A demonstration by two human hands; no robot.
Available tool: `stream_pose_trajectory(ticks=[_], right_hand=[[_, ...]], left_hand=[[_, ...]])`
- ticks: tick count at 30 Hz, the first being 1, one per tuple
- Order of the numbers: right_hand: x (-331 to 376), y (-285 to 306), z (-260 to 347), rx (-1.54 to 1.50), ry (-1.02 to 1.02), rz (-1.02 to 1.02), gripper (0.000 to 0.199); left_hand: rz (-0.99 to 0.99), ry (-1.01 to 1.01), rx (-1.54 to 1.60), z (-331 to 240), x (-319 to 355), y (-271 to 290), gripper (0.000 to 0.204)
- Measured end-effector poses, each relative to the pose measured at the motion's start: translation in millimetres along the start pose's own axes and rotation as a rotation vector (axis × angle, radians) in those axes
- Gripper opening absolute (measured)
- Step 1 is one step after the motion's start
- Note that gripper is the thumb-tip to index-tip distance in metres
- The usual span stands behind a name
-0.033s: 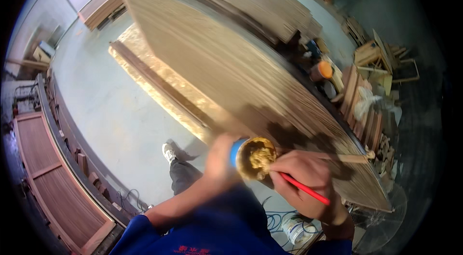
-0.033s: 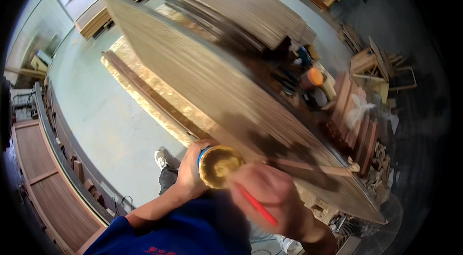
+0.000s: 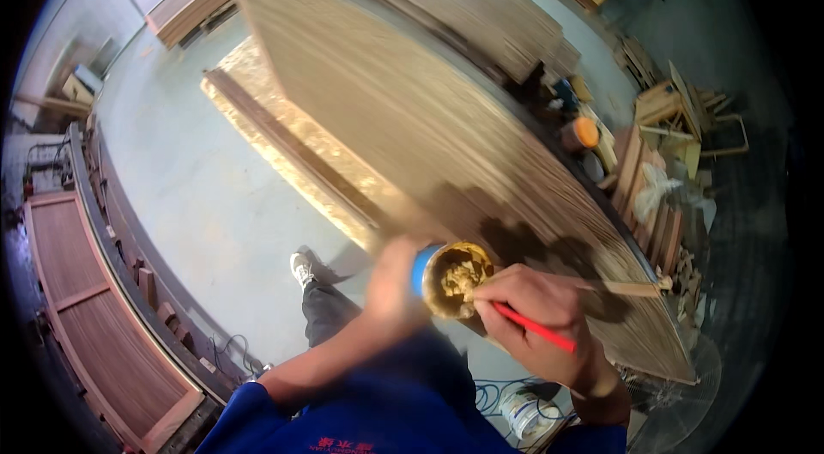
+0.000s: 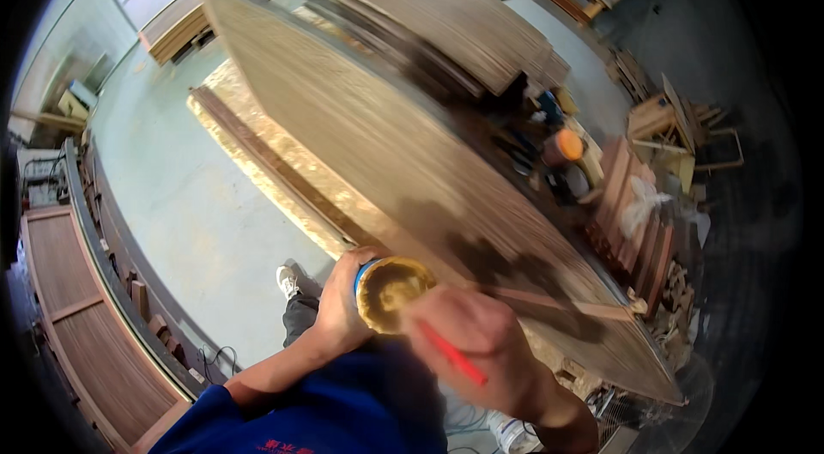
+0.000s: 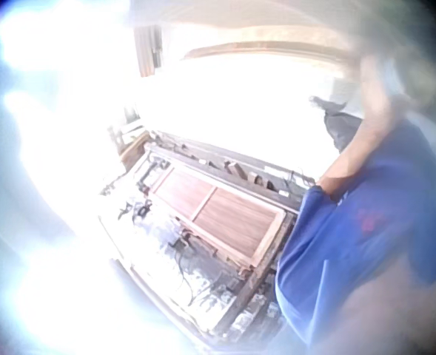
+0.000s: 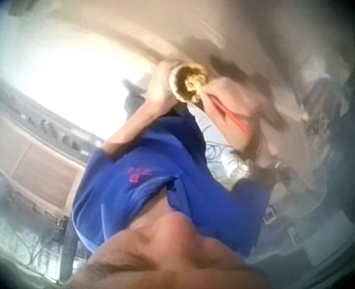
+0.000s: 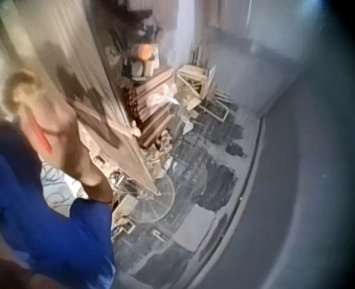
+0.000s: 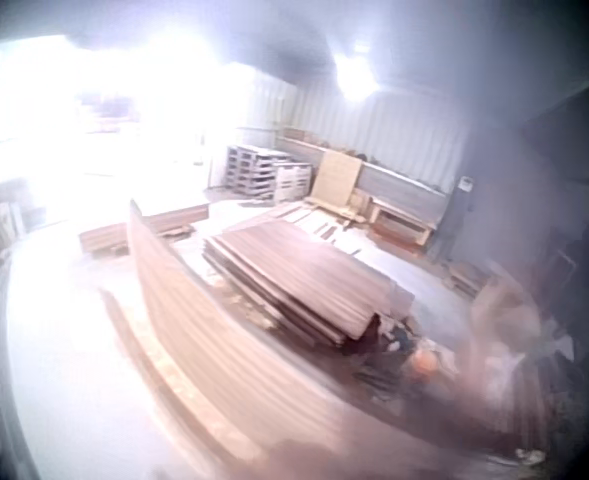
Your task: The person assembles wooden panels by applying glue to the edges of wooden strips and joining them to a larger board. They use a hammer to tap the pieces into alignment and a brush to apply adhesive. The person handles multiple wooden components, including long strips and large flat boards, in a workshop environment.
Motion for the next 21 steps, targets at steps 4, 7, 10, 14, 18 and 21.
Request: stream_pose_trajectory(ticks=[4, 7, 10, 14, 18, 21], right_hand=[[-57, -36, 13, -0.43, -0.391, -0.265, 0.005], [-103, -59, 24, -0.614, -0.467, -0.458, 0.011], [-138, -84, 24, -0.783, -0.478, -0.52, 0.013], [-183, -110, 38, -0.912, -0.568, -0.533, 0.014], [-214, -126, 44, -0.978, -0.627, -0.57, 0.013], [-230, -127, 52, -1.014, -0.63, -0.484, 0.011]], left_hand=[[-0.19, 0.078, 0.068, 27, -8, 94, 0.068], [-0.308, 0.084, 0.158, 53, -18, 171, 0.066], [-0.281, 0.19, 0.166, 70, -34, 237, 0.068], [-0.278, 0.18, 0.143, 96, -57, 298, 0.07], [-0.298, 0.147, 0.114, 114, -88, 331, 0.067], [-0.276, 0.151, 0.036, 118, -114, 344, 0.073]])
Point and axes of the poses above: each hand's wrist, its own x-axis away from the middle knuckle, its own y-axis out of the back of the hand, z = x × y, the point moved 2 cm from there along -x, towards the middle knuckle, and after that the axes turned 1 degree about y, right-handed, at the moved point
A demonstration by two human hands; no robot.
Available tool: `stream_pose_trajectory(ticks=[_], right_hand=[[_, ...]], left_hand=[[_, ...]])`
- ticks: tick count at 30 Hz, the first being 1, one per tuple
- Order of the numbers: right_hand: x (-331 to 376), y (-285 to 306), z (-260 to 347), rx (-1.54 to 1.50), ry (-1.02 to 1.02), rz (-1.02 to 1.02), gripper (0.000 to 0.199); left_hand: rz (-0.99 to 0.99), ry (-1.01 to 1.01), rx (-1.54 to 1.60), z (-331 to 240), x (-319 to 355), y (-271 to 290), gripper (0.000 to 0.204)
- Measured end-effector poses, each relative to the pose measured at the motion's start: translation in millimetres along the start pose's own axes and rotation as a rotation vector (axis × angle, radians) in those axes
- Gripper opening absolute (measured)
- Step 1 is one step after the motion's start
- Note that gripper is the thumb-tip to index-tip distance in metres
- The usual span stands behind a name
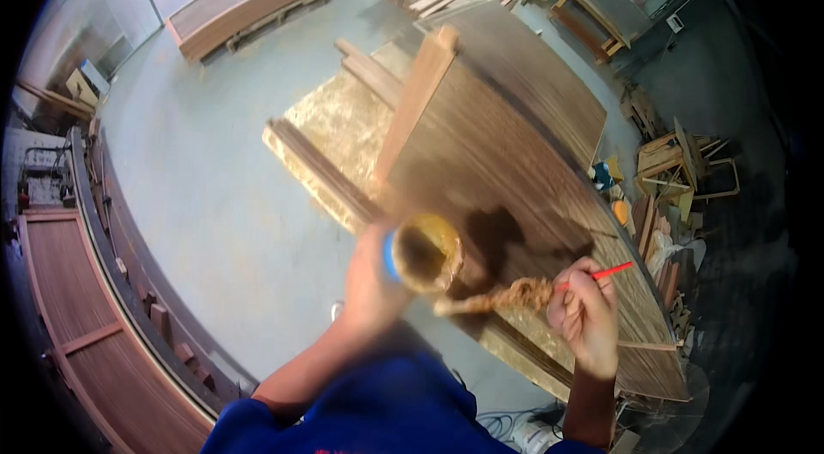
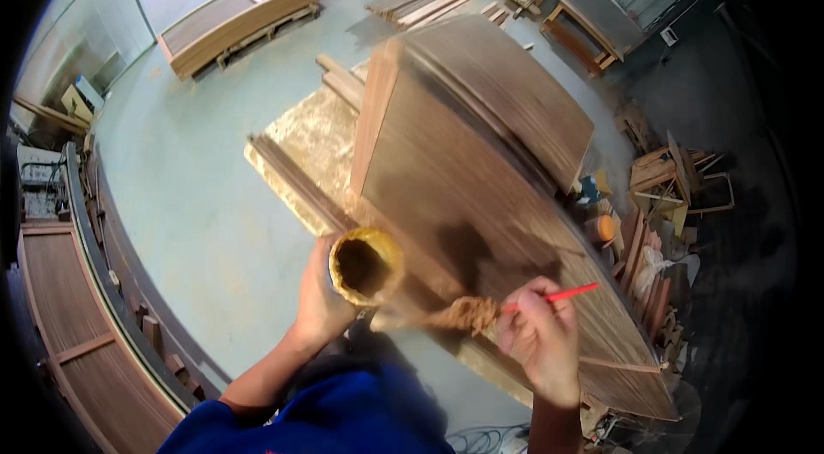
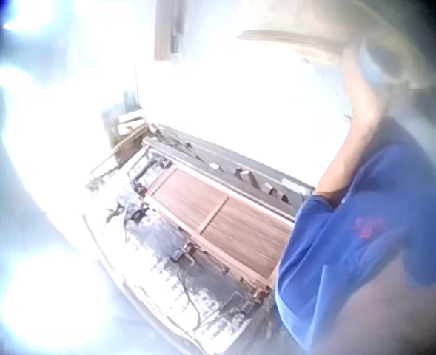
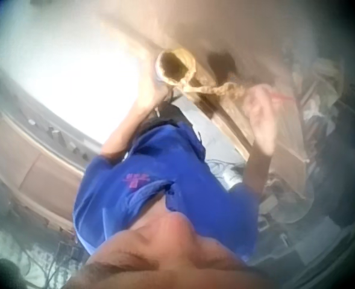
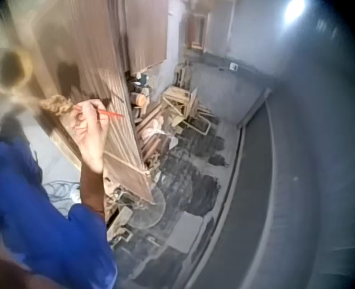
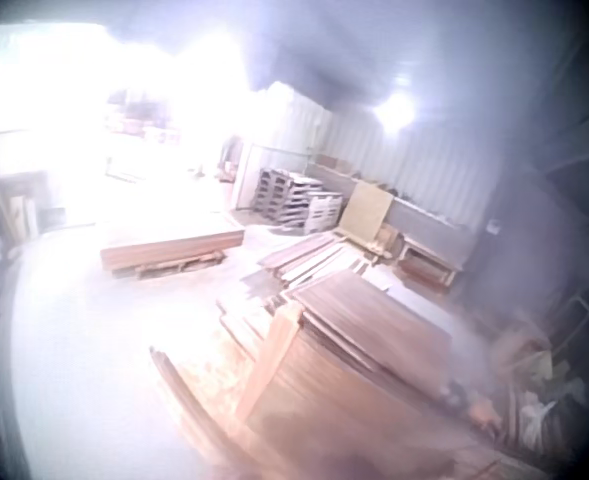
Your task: The person assembles wooden panels by applying glue to the edges of wooden strips and joining them to a larger board. They use a hammer to tap the pieces into alignment and a brush to apply adhesive. The person handles multiple wooden components, including long strips and large flat boards, in a workshop environment.
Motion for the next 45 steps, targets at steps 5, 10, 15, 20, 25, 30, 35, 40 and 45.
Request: stream_pose_trajectory(ticks=[5, 10, 15, 20, 25, 30, 35, 40, 45], right_hand=[[-31, -27, 73, -0.097, 0.346, 0.091, 0.014], [-138, -54, 151, 0.162, 0.497, 0.209, 0.015], [-212, -75, 140, 0.142, 0.37, 0.247, 0.016], [-241, -90, 133, 0.173, 0.27, 0.275, 0.014], [-241, -93, 136, 0.32, 0.35, 0.208, 0.011], [-222, -108, 152, 0.43, 0.478, 0.19, 0.009], [-219, -122, 167, 0.562, 0.501, 0.179, 0.006], [-206, -140, 172, 0.719, 0.492, 0.09, 0.006], [-179, -160, 185, 0.591, 0.565, -0.056, 0.005]], left_hand=[[0.024, -0.066, 0.013, -3, -46, 0, 0.071], [0.003, -0.077, 0.052, 2, -79, 2, 0.068], [0.004, 0.022, 0.063, 10, -100, 6, 0.07], [-0.009, 0.093, 0.091, 39, -121, 15, 0.067], [0.022, 0.081, 0.113, 48, -149, 28, 0.065], [0.116, 0.057, 0.185, 59, -175, 41, 0.062], [0.225, 0.102, 0.16, 61, -201, 54, 0.063], [0.289, 0.092, 0.199, 73, -216, 65, 0.07], [0.352, 0.027, 0.183, 82, -231, 69, 0.074]])
Point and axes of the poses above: each hand's wrist, its own x-axis away from the middle knuckle, its own y-axis out of the back of the hand, z = x × y, the point moved 2 cm from there along -x, towards the middle knuckle, and after that the axes turned 1 degree about y, right-handed, at the moved point
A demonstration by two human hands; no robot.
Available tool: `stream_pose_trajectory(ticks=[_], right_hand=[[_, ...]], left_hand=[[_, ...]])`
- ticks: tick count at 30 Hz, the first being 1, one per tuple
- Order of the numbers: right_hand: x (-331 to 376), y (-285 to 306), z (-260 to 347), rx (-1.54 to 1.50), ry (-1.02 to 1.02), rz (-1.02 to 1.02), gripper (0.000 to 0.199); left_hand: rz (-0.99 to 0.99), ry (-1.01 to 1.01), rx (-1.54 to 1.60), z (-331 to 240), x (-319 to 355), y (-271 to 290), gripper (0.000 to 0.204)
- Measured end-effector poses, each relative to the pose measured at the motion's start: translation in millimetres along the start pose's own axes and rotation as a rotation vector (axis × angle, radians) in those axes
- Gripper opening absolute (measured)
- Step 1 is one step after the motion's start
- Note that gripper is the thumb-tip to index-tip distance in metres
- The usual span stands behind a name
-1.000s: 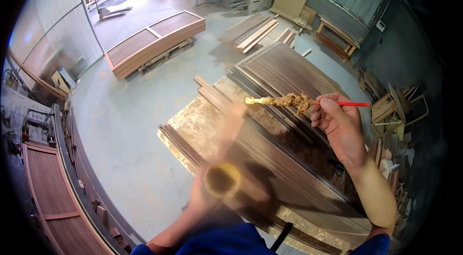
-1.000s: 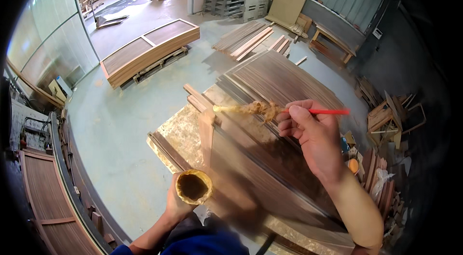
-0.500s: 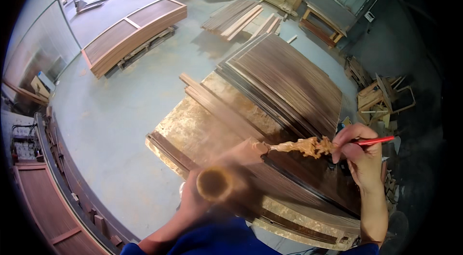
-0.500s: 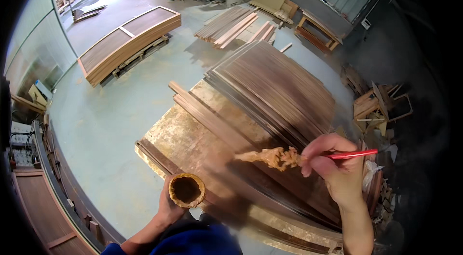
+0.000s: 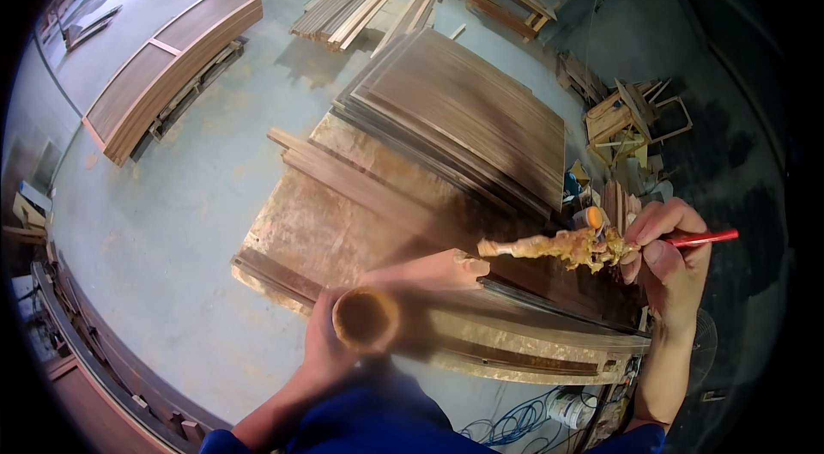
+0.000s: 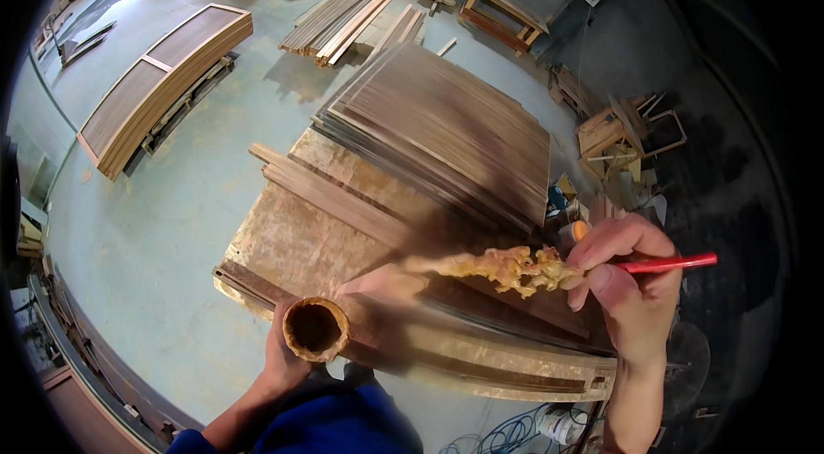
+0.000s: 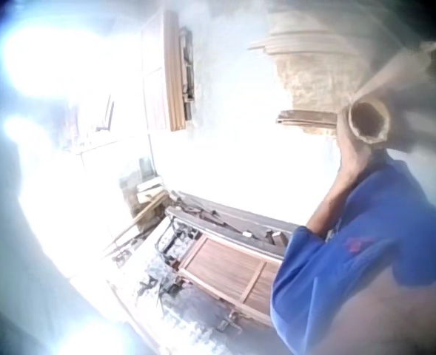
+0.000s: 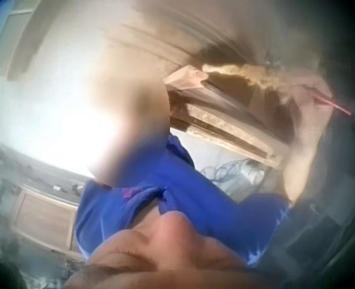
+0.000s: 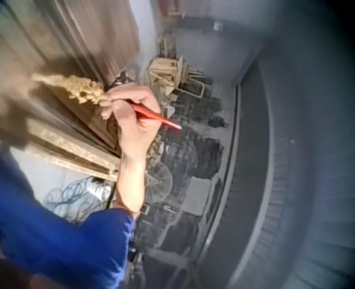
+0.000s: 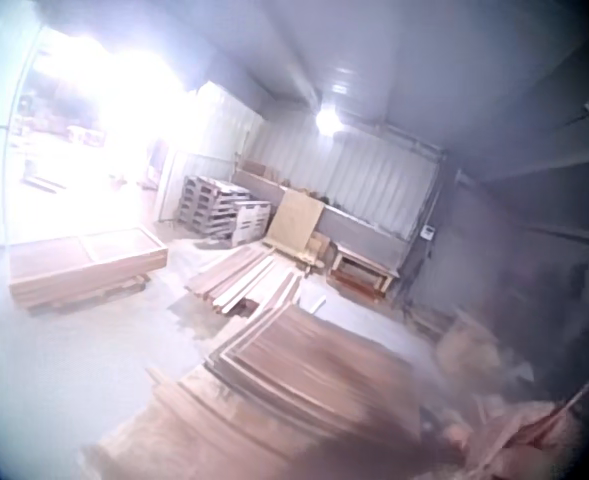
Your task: The person assembles wooden panels by applying glue to the edges of wooden strips and joining them to a larger board. They use a hammer to tap the pieces into alignment and a brush to apply adhesive. The person handles multiple wooden components, including long strips and large flat boards, in a workshop environment.
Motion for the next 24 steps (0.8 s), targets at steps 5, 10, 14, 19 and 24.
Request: stream_pose_trajectory(ticks=[5, 10, 14, 19, 24], right_hand=[[13, -56, 20, 0.103, 0.128, -0.029, 0.005], [59, -98, -2, 0.274, 0.084, 0.536, 0.021], [54, -146, -50, 0.335, 0.285, 0.359, 0.024], [67, -115, -46, -0.206, -0.26, -0.156, 0.01], [96, -105, -52, -0.215, -0.223, -0.307, 0.01]], left_hand=[[-0.022, -0.066, -0.031, -22, -13, 14, 0.075], [-0.028, -0.233, -0.078, -37, -19, 13, 0.071], [-0.044, -0.406, -0.191, -52, -22, 10, 0.069], [-0.097, -0.224, -0.126, -42, -20, 29, 0.073], [0.012, -0.15, -0.104, -48, -48, 32, 0.076]])
Point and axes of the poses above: each hand's wrist, its own x-axis away from the middle knuckle, its own y-axis out of the back of the hand, z = x × y, the point moved 2 cm from there along -x, towards the middle knuckle, and after that the axes turned 1 degree about y, right-handed, at the moved point
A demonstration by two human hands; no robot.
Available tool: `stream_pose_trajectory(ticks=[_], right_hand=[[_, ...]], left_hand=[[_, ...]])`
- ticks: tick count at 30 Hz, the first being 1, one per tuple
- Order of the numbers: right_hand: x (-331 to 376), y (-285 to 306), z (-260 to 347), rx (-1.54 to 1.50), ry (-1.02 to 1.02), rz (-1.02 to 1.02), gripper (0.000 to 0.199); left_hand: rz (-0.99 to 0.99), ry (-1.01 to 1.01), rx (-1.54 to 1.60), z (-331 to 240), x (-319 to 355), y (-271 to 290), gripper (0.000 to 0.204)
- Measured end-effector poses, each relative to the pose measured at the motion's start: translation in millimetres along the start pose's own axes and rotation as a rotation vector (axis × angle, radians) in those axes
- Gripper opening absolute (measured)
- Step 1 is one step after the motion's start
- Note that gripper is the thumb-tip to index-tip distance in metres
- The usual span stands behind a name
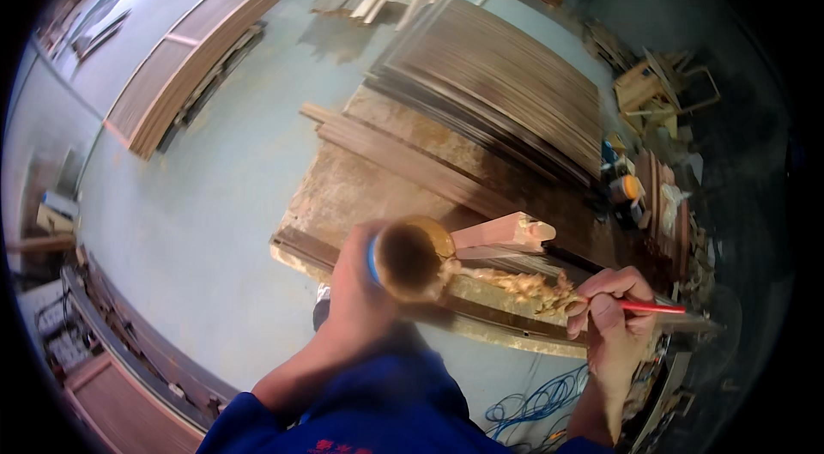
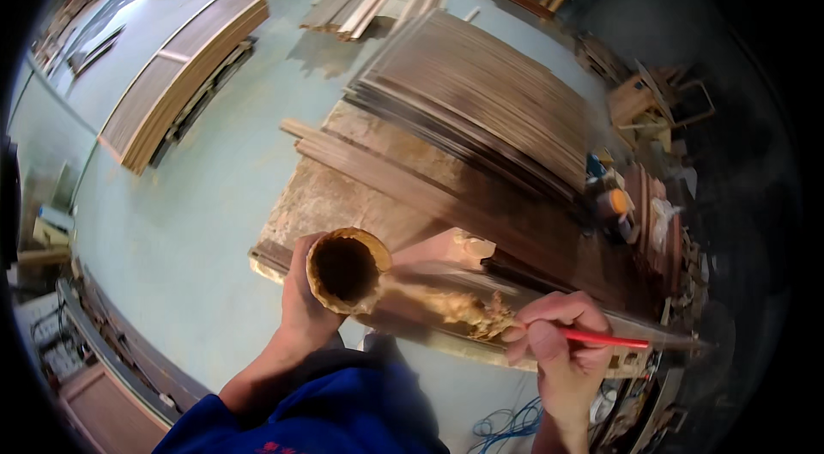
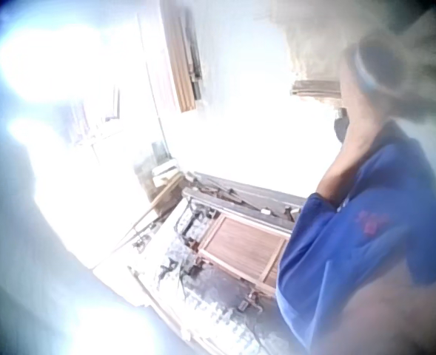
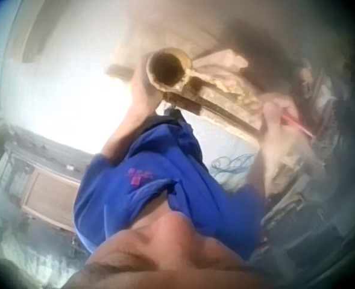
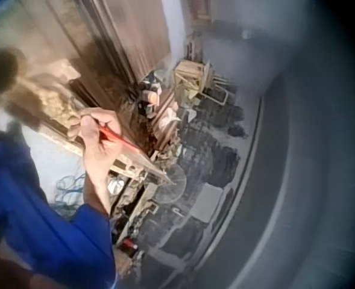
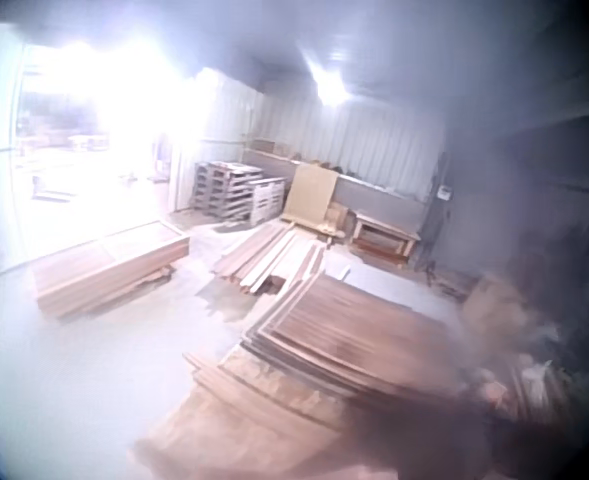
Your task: The person assembles wooden panels by applying glue to the edges of wooden strips and joining them to a larger board. They use a hammer to tap the pieces into alignment and a brush to apply adhesive. The person handles multiple wooden components, including long strips and large flat boards, in a workshop environment.
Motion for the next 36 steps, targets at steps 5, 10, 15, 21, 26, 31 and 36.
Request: stream_pose_trajectory(ticks=[5, 10, 15, 21, 26, 31, 36], right_hand=[[35, -31, 19, 0.055, 0.099, -0.062, 0.01], [59, -61, 46, 0.407, 0.464, -0.465, 0.016], [58, -84, 49, 0.57, 0.321, -0.46, 0.008], [62, -75, 41, 0.302, 0.246, -0.666, 0.017], [59, -50, 19, 0.085, 0.239, -0.808, 0.017], [46, -43, 11, -0.004, 0.297, -0.906, 0.019], [59, -51, 6, 0.024, 0.282, -0.804, 0.019]], left_hand=[[0.17, 0.001, 0.06, -3, -37, 25, 0.075], [0.311, 0.05, 0.084, 15, -61, 25, 0.067], [0.447, -0.111, 0.107, 18, -72, 39, 0.083], [0.505, -0.03, 0.074, 21, -78, 40, 0.074], [0.503, -0.06, 0.015, 21, -72, 40, 0.062], [0.505, -0.05, 0.017, 10, -64, 38, 0.064], [0.504, -0.069, 0.013, 14, -60, 34, 0.064]])
Point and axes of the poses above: each hand's wrist, its own x-axis away from the middle knuckle, its own y-axis out of the back of the hand, z = x × y, the point moved 2 cm from there along -x, towards the middle knuckle, and after that the axes turned 1 degree about y, right-handed, at the moved point
